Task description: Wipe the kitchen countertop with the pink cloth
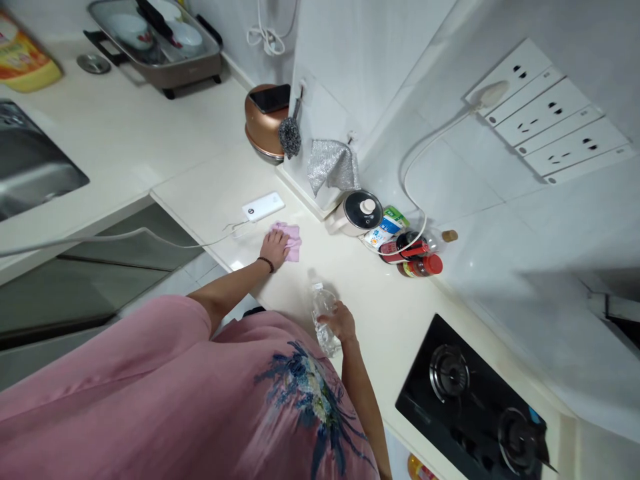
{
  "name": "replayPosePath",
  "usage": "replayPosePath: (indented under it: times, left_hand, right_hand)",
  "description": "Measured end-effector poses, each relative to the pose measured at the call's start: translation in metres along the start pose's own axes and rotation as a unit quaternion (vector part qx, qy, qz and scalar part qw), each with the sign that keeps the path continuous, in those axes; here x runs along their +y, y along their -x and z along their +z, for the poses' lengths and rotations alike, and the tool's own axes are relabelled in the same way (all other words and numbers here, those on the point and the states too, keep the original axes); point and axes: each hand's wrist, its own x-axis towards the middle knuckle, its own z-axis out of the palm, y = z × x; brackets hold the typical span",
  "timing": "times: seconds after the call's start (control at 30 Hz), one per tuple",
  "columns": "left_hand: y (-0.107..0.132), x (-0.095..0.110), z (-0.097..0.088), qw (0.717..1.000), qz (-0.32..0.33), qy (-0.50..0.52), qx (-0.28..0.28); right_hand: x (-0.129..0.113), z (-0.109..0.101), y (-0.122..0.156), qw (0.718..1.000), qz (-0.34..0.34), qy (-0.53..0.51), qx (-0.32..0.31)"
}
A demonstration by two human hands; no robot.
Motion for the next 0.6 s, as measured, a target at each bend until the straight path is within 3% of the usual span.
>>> replayPosePath:
  times: [0.2,0.37,0.5,0.6]
  left_hand:
    - [0.024,-0.014,-0.007,1.000,0.028,0.002,-0.002]
    - [0.022,-0.012,-0.005,1.000,0.012,-0.003,0.006]
    - [0.013,0.017,0.011,1.000,0.016,0.008,-0.006]
    - [0.032,0.059,0.042,0.989,0.143,0.018,-0.033]
  right_hand:
    - [-0.003,0.000,-0.003,1.000,-0.019,-0.018,0.008]
    - [0.012,-0.009,0.004,0.990,-0.059,-0.099,0.082]
    - [0.026,-0.015,0.015,0.964,-0.077,-0.200,0.160]
    - [0.040,-0.017,0.023,0.942,-0.061,-0.238,0.227]
